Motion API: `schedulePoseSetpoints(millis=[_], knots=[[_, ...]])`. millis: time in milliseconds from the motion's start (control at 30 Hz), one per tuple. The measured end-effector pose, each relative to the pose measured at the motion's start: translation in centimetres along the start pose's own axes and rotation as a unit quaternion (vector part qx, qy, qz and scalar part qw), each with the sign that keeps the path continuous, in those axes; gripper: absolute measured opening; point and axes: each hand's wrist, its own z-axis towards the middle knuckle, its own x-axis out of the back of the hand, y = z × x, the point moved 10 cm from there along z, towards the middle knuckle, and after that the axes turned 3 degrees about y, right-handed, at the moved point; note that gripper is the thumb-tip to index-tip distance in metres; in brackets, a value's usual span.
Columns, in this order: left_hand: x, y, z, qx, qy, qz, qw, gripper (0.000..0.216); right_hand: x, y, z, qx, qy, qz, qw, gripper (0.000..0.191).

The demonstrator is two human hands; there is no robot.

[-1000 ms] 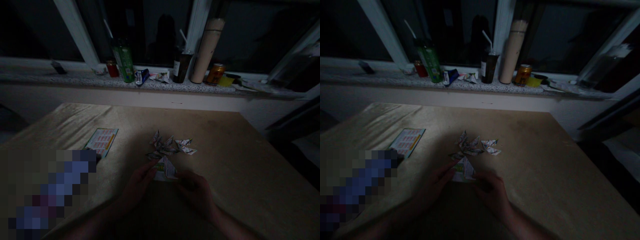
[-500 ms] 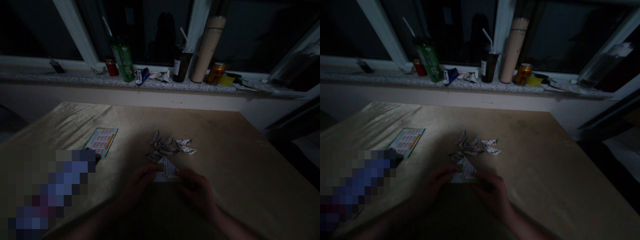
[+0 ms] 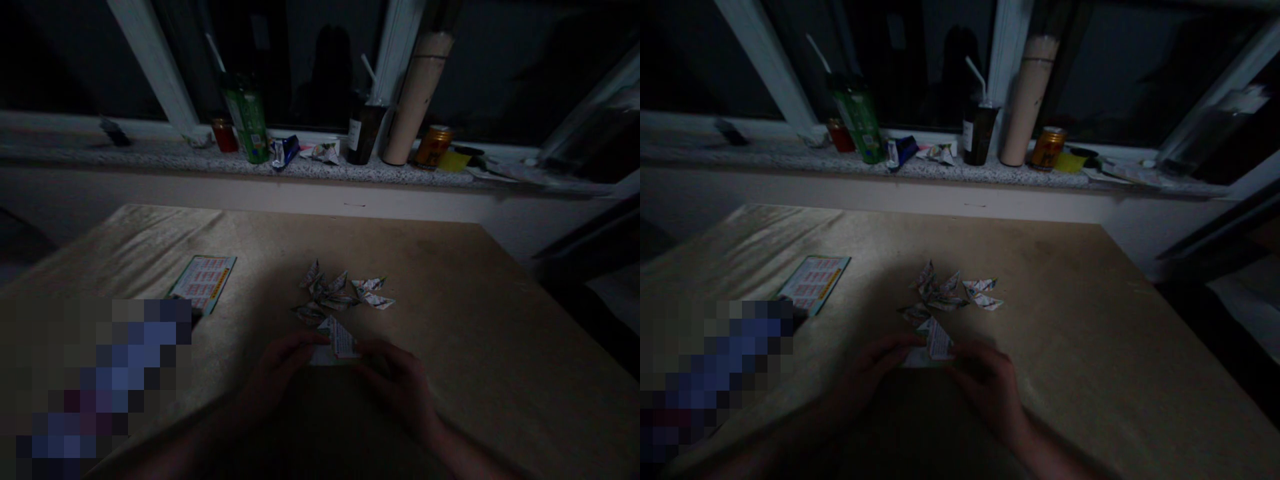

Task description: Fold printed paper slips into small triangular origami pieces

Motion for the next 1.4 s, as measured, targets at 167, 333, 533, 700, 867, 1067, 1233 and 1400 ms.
schedulePoseSetpoints(millis=[167, 333, 533, 700, 867, 1067, 1233, 1400], knots=[[-1.0, 0.4, -0.5, -0.026, -0.056, -0.001, 0.998, 0.035, 0.1, 0.0, 0.1, 0.009, 0.008, 0.015, 1.000, 0.007], [-0.8, -0.5, -0.6, 0.011, -0.030, 0.072, 0.997, 0.045, 0.0, 0.4, 0.1, -0.021, 0.007, 0.006, 1.000, 0.006], [-0.5, -0.6, -0.2, 0.004, -0.013, 0.075, 0.997, 0.026, 0.0, 0.3, 0.1, -0.040, 0.006, -0.013, 0.999, 0.009], [-0.5, -0.2, 0.0, 0.013, -0.012, 0.078, 0.997, 0.027, -0.1, 0.8, 0.1, -0.078, -0.003, -0.026, 0.997, 0.020], [-0.6, 0.7, 0.0, -0.012, -0.004, 0.072, 0.997, 0.024, -1.0, 0.8, 0.1, -0.074, -0.044, -0.023, 0.996, 0.022], [-1.0, 0.5, -0.1, -0.022, -0.022, 0.073, 0.997, 0.023, -2.1, 1.1, 0.0, -0.109, -0.086, 0.021, 0.990, 0.030], [-0.9, 0.1, -0.2, -0.022, -0.024, 0.061, 0.998, 0.028, -2.1, 1.4, 0.0, -0.116, -0.078, 0.047, 0.989, 0.028], [-1.1, 0.3, -0.1, -0.029, -0.025, -0.017, 0.999, 0.043, -2.3, 2.0, -0.1, -0.133, -0.074, 0.099, 0.983, 0.032]])
